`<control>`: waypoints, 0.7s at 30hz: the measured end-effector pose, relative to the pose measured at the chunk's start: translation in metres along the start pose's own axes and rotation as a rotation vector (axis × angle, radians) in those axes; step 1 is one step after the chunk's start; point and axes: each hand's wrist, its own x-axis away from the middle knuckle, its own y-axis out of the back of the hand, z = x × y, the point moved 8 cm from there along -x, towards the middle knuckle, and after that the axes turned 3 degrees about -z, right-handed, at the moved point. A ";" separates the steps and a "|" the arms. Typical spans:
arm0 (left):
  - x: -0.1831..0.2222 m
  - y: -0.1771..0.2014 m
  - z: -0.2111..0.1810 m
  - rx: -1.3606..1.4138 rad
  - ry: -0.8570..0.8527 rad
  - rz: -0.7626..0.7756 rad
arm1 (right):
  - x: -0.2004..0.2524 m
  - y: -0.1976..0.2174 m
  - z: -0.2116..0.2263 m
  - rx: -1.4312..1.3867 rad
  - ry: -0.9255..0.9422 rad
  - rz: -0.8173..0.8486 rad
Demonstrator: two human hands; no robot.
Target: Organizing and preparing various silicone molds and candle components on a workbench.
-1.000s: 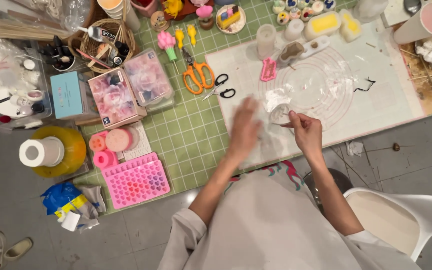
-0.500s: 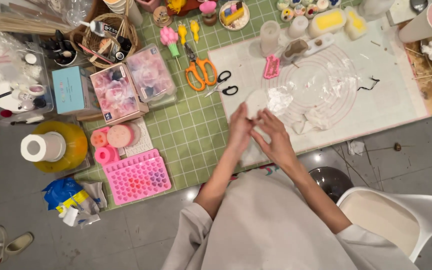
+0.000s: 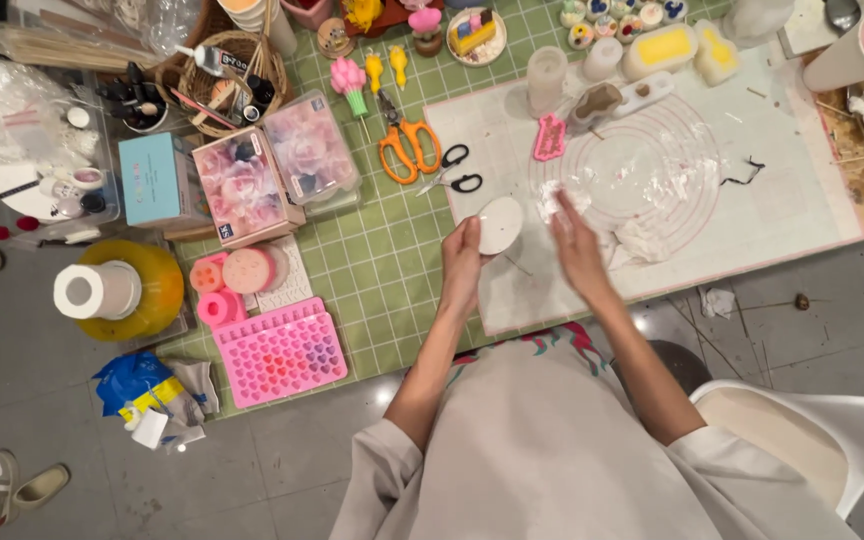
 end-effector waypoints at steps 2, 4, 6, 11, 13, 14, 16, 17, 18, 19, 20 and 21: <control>0.000 -0.018 -0.013 0.008 0.071 0.076 | 0.008 -0.015 0.028 -0.020 -0.135 0.089; -0.005 -0.029 -0.021 0.014 0.139 0.146 | 0.015 -0.028 0.028 -0.044 -0.267 0.184; -0.017 -0.020 -0.031 -0.212 0.068 0.040 | 0.015 -0.026 0.007 -0.467 -0.316 0.092; 0.000 -0.032 -0.066 -0.345 -0.156 -0.096 | 0.024 -0.012 0.032 -0.697 -0.411 0.051; 0.019 -0.037 -0.087 -0.426 -0.310 -0.186 | 0.028 -0.011 0.038 -0.806 -0.430 0.029; 0.036 -0.047 -0.112 -0.556 -0.563 -0.206 | 0.030 -0.011 0.039 -0.870 -0.433 0.025; 0.060 -0.062 -0.135 -0.683 -0.819 -0.221 | 0.033 -0.012 0.038 -0.934 -0.435 0.022; 0.059 -0.065 -0.133 -0.711 -0.780 -0.187 | 0.035 -0.014 0.036 -0.966 -0.422 0.026; 0.060 -0.068 -0.132 -0.740 -0.741 -0.155 | 0.037 -0.017 0.034 -0.997 -0.412 0.032; 0.059 -0.066 -0.130 -0.741 -0.741 -0.158 | 0.038 -0.018 0.038 -0.998 -0.412 0.036; 0.058 -0.065 -0.126 -0.725 -0.736 -0.145 | 0.039 -0.018 0.042 -1.009 -0.403 0.034; 0.056 -0.064 -0.123 -0.710 -0.731 -0.133 | 0.040 -0.018 0.046 -1.020 -0.395 0.033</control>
